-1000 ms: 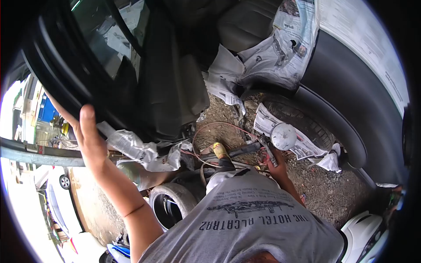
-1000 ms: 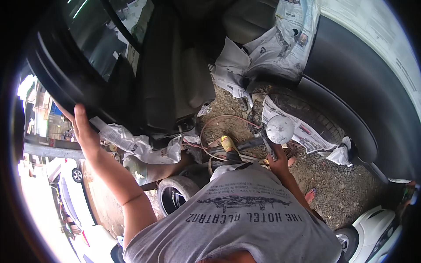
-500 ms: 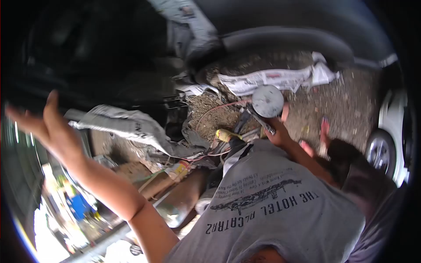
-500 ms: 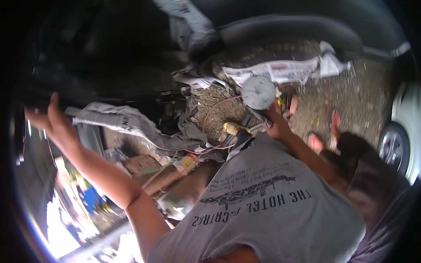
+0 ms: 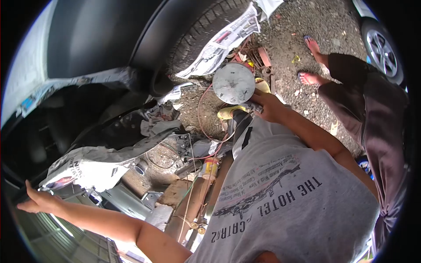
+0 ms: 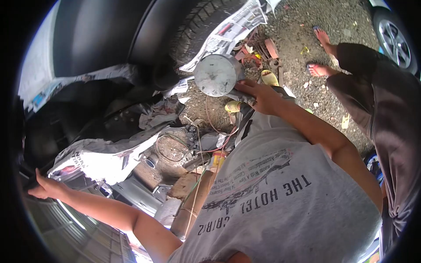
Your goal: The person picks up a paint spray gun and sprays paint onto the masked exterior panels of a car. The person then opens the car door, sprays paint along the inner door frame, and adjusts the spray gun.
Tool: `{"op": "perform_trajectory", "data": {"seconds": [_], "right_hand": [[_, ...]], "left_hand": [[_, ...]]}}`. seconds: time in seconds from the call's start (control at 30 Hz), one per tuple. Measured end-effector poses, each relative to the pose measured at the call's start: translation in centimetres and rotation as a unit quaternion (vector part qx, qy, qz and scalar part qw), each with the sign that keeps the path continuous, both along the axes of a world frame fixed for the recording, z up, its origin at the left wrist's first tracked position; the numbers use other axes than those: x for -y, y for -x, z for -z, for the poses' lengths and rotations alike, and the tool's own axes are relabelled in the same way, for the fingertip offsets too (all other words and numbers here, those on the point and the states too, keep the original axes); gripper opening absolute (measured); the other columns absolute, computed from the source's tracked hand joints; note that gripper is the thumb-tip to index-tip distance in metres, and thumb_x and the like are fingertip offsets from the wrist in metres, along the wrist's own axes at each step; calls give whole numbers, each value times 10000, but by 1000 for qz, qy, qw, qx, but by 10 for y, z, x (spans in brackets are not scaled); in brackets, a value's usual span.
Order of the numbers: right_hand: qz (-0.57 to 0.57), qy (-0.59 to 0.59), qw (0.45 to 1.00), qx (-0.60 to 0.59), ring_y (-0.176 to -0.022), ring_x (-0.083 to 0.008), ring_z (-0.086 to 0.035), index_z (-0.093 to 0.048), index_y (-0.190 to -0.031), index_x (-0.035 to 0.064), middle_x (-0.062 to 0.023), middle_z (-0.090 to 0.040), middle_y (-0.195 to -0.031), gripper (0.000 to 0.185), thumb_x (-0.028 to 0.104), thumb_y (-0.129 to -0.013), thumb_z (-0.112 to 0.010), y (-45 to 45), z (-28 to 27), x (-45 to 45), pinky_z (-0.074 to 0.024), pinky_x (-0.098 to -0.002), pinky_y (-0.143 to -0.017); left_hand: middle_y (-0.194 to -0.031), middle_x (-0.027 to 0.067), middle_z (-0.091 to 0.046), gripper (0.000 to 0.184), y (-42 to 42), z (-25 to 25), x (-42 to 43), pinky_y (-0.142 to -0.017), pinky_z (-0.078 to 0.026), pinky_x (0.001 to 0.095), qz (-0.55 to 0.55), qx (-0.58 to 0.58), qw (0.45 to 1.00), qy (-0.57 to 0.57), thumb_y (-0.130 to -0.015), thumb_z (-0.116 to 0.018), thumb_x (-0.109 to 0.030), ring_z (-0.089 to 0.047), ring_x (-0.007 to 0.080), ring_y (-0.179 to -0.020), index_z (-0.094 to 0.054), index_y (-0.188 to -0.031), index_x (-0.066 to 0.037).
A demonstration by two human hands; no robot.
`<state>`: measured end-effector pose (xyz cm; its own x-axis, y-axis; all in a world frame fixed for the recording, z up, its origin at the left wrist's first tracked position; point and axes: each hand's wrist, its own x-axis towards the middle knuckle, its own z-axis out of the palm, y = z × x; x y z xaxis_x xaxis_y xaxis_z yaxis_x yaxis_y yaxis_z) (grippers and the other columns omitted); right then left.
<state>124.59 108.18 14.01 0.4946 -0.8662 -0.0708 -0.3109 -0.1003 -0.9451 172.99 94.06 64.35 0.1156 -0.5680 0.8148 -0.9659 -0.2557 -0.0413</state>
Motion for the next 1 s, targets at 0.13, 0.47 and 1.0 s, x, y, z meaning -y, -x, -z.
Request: {"op": "perform_trajectory", "data": {"seconds": [0.13,0.47,1.0], "right_hand": [[36,-3,999,-3,-1022,-356,-660,-496,-1439,193,-83,-557,-1362,661,140,-826,-738,4,7,-3,-537,-425,-837],[92,-37,995,-8,-996,-362,-672,-460,-1464,232,-64,-538,-1404,744,8,-785,-669,21,19,-9,-534,-446,-829],[107,-12,994,-7,-885,-356,-697,-473,-1449,242,-61,-549,-1393,743,2,-769,-652,29,17,-13,-559,-451,-752]], "left_hand": [[-1407,343,-397,832,-25,-4,36,-1131,-312,508,-14,41,999,27,-762,-804,-348,-366,411,-1355,-407,-1326,118],[-1360,364,-402,897,-96,-25,109,-1067,-350,575,-61,138,986,75,-663,-879,-442,-328,472,-1323,-460,-1250,92],[-1435,349,-337,1112,-130,-33,165,-1112,-327,535,-82,143,979,122,-583,-901,-531,-306,473,-1357,-392,-1318,130]]}}
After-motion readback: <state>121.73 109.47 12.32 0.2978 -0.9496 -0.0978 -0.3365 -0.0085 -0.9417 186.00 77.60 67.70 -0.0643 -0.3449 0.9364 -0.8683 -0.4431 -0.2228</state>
